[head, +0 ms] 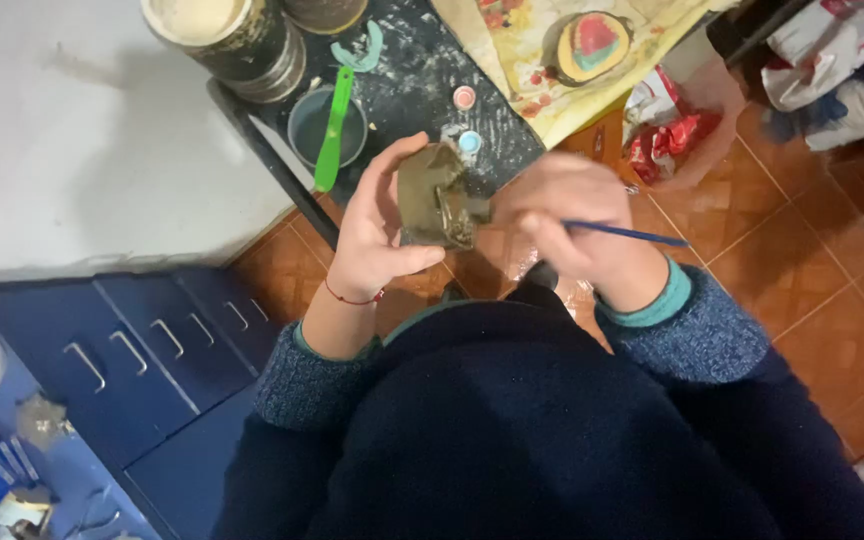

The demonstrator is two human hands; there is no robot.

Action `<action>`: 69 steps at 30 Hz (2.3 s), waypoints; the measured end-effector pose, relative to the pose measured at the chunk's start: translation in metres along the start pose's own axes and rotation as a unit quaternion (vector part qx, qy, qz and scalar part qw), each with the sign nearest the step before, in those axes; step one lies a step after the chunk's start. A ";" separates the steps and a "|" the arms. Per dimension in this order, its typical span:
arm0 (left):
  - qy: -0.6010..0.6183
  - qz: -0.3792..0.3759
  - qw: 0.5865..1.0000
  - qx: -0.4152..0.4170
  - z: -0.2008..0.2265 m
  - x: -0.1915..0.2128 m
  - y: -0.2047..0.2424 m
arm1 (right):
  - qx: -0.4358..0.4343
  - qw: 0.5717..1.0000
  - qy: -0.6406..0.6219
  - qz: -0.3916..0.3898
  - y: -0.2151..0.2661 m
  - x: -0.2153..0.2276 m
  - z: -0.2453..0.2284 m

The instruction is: Modeling and carving a dental prosthesis mold using specialized hand tools and heat.

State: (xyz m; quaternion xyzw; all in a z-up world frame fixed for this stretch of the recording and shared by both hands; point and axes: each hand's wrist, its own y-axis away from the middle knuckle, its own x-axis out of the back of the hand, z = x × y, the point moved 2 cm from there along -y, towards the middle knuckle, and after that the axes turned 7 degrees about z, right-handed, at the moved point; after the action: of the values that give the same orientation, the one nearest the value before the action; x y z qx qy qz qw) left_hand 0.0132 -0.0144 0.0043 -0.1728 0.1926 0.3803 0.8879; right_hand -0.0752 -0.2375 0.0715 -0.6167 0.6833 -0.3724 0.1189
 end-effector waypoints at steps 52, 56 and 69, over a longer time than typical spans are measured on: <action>-0.776 -0.043 0.629 0.009 -0.215 -0.083 -0.291 | -0.352 0.830 0.326 0.285 0.289 0.352 0.105; -0.792 -0.022 0.610 0.026 -0.206 -0.099 -0.286 | -0.386 0.800 0.327 0.324 0.331 0.378 0.082; -0.759 -0.065 0.644 -0.068 -0.163 -0.222 -0.341 | -0.464 0.664 0.310 0.497 0.418 0.434 0.067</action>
State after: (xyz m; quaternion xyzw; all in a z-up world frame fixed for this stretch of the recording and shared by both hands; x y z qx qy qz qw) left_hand 0.0907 -0.4458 0.0234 0.1045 -0.5870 0.3320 0.7310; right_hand -0.4406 -0.6815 -0.1201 -0.0096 0.9703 -0.0624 -0.2337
